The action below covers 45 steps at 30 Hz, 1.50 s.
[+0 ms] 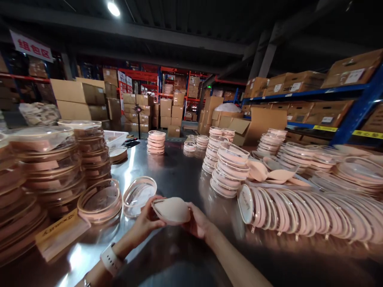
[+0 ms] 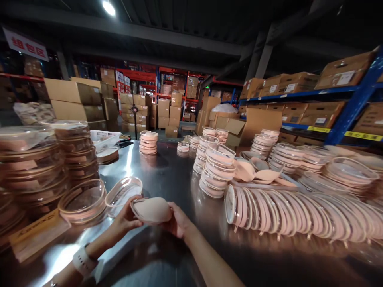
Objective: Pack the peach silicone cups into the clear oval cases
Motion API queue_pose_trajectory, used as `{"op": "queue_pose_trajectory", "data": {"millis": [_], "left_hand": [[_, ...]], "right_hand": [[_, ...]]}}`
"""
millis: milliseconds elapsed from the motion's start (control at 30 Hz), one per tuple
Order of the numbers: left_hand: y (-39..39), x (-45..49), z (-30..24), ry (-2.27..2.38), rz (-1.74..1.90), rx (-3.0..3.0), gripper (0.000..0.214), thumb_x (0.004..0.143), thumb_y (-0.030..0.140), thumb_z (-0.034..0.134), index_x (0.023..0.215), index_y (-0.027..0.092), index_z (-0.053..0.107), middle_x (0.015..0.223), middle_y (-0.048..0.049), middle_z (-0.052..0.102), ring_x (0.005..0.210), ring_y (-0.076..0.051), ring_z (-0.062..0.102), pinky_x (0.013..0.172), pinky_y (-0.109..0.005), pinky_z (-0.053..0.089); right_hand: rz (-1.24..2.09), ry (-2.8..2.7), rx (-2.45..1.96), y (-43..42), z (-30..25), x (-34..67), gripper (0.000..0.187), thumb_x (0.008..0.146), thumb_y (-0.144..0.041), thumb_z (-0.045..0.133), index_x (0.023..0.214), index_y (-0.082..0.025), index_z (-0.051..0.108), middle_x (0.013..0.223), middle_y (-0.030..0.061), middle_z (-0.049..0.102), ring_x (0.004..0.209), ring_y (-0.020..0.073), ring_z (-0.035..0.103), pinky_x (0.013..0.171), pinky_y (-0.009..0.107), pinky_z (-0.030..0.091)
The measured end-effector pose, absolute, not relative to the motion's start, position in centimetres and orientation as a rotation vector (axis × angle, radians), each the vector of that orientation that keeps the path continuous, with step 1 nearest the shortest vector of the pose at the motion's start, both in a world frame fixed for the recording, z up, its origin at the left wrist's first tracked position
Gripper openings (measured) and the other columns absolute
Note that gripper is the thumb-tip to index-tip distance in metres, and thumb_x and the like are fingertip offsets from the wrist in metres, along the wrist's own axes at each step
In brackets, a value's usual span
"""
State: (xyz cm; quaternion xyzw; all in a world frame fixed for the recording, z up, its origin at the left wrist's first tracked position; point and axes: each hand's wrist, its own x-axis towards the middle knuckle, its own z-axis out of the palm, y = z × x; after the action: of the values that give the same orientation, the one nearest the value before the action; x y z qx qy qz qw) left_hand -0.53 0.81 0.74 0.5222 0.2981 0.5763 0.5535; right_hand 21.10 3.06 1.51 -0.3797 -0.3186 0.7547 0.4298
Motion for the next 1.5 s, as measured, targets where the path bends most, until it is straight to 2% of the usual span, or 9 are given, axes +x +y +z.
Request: {"op": "queue_pose_trajectory", "data": {"millis": [133, 300, 433, 633, 800, 1033, 1200, 1367, 1500], "left_hand": [[1.0, -0.8, 1.4, 0.817, 1.395, 1.193, 0.046, 0.051, 0.035, 0.093, 0.081, 0.024, 0.060, 0.114, -0.0057, 0.071, 0.110, -0.030, 0.066, 0.090, -0.039, 0.056], [0.3, -1.4, 2.6, 0.825, 1.323, 1.085, 0.054, 0.061, 0.041, 0.086, 0.109, 0.024, 0.067, 0.109, -0.0061, 0.071, 0.107, -0.031, 0.066, 0.092, -0.043, 0.056], [-0.1, -1.2, 2.5, 0.811, 1.218, 0.956, 0.067, 0.068, 0.059, 0.076, 0.123, 0.022, 0.066, 0.141, -0.0136, 0.059, 0.124, -0.038, 0.059, 0.097, -0.049, 0.054], [-0.4, -0.5, 1.6, 0.885, 1.072, 1.204, 0.088, 0.055, 0.028, 0.089, 0.137, 0.024, 0.058, 0.136, -0.0118, 0.064, 0.129, -0.037, 0.056, 0.111, -0.052, 0.044], [-1.6, 0.3, 0.7, 1.010, 0.838, 1.529, 0.087, 0.067, 0.023, 0.078, 0.147, 0.031, 0.046, 0.126, -0.0095, 0.068, 0.113, -0.029, 0.066, 0.094, -0.044, 0.057], [-1.6, 0.6, 0.7, 1.252, 1.113, 1.818, 0.037, 0.077, 0.032, 0.067, 0.114, 0.024, 0.067, 0.085, -0.0013, 0.064, 0.083, -0.021, 0.065, 0.083, -0.038, 0.057], [-1.0, -0.5, 0.9, 1.341, 1.151, 1.471, 0.074, 0.060, 0.030, 0.073, 0.131, 0.025, 0.055, 0.093, -0.0002, 0.060, 0.061, -0.015, 0.060, 0.056, -0.029, 0.054], [-1.2, -0.8, 1.7, 1.301, 0.871, 1.528, 0.049, 0.061, 0.035, 0.073, 0.108, 0.020, 0.073, 0.071, -0.0014, 0.068, 0.065, -0.021, 0.063, 0.058, -0.030, 0.054], [-1.4, -0.3, 1.7, 1.242, 0.849, 1.469, 0.056, 0.061, 0.039, 0.076, 0.114, 0.020, 0.071, 0.061, 0.0007, 0.066, 0.058, -0.021, 0.063, 0.054, -0.030, 0.053]], "right_hand": [[1.669, -0.933, -0.890, 3.3, 1.5, 21.5, 0.075, 0.067, -0.049, 0.085, 0.131, -0.026, 0.052, 0.121, 0.0060, 0.066, 0.095, 0.0216, 0.068, 0.062, 0.026, 0.058], [1.591, -1.389, -0.842, 3.6, 1.6, 22.3, 0.113, 0.051, -0.021, 0.093, 0.148, -0.031, 0.037, 0.143, 0.0101, 0.051, 0.095, 0.0213, 0.068, 0.071, 0.029, 0.058], [1.441, -1.438, -0.910, 3.8, 1.0, 22.1, 0.081, 0.058, -0.018, 0.086, 0.132, -0.027, 0.054, 0.125, 0.0066, 0.063, 0.087, 0.0188, 0.069, 0.074, 0.030, 0.059], [1.252, -1.386, -1.062, 4.6, 1.1, 22.5, 0.026, 0.072, -0.044, 0.073, 0.082, -0.022, 0.062, 0.066, -0.0033, 0.061, 0.050, 0.0144, 0.056, 0.039, 0.021, 0.042], [1.001, -1.285, -1.267, 4.8, 1.1, 23.1, 0.046, 0.074, -0.052, 0.072, 0.047, -0.022, 0.049, 0.043, -0.0038, 0.042, 0.051, 0.0162, 0.051, 0.047, 0.025, 0.037], [0.841, -1.164, -1.381, 3.6, 1.5, 22.0, 0.060, 0.081, -0.074, 0.044, 0.051, -0.023, 0.042, 0.046, -0.0025, 0.043, 0.051, 0.0142, 0.045, 0.051, 0.028, 0.036], [0.731, -1.158, -1.361, 2.8, 2.4, 21.5, 0.062, 0.080, -0.077, 0.043, 0.049, -0.024, 0.040, 0.047, -0.0022, 0.041, 0.052, 0.0138, 0.043, 0.048, 0.027, 0.035], [0.752, -1.102, -1.344, 2.3, 2.8, 21.3, 0.063, 0.079, -0.080, 0.048, 0.052, -0.023, 0.046, 0.050, 0.0000, 0.050, 0.056, 0.0163, 0.049, 0.051, 0.028, 0.041], [0.799, -1.029, -1.345, 2.3, 2.0, 21.3, 0.063, 0.080, -0.081, 0.046, 0.058, -0.023, 0.052, 0.053, 0.0018, 0.057, 0.060, 0.0197, 0.057, 0.058, 0.031, 0.048]]}}
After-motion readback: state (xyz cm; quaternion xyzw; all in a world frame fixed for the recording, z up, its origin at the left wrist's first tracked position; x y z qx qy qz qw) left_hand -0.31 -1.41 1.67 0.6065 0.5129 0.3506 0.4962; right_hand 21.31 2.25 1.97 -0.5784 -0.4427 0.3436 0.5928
